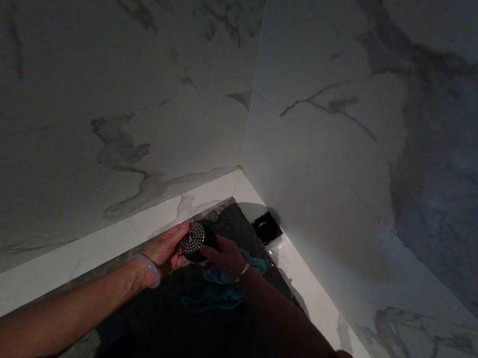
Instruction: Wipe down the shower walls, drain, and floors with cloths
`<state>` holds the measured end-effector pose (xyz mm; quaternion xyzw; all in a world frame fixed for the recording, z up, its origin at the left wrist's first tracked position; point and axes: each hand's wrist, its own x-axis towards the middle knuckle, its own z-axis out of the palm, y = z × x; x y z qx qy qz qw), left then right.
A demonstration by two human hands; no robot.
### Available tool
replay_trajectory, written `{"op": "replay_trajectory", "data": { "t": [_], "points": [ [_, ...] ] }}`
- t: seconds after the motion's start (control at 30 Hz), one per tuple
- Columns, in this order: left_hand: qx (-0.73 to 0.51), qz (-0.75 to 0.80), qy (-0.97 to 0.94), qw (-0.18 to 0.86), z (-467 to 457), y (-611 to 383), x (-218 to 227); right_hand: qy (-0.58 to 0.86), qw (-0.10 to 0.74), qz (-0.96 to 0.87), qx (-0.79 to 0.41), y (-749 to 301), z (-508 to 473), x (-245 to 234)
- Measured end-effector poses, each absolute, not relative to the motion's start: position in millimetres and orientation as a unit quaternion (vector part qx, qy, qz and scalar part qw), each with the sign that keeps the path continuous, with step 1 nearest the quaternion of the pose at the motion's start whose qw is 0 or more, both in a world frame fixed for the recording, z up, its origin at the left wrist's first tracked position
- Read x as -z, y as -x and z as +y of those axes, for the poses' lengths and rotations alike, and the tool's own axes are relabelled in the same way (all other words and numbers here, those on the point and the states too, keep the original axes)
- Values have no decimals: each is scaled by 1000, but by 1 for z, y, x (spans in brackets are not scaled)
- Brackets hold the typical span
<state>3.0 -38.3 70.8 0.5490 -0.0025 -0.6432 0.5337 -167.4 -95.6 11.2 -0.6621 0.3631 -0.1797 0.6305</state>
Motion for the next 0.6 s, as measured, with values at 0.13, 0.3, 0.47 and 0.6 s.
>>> {"op": "replay_trajectory", "data": {
  "t": [0.13,0.3,0.47,0.6],
  "points": [
    [635,19,-536,556,-57,-20,-65,682,462,438,360,180,-92,-11],
    [734,-56,-497,460,-74,-33,-47,780,169,342,496,214,-94,-10],
    [772,-227,-513,299,-85,-5,-30,801,177,345,457,207,-90,7],
    [699,-282,-574,321,-96,-7,-27,794,204,511,257,236,-58,44]
  ]
}}
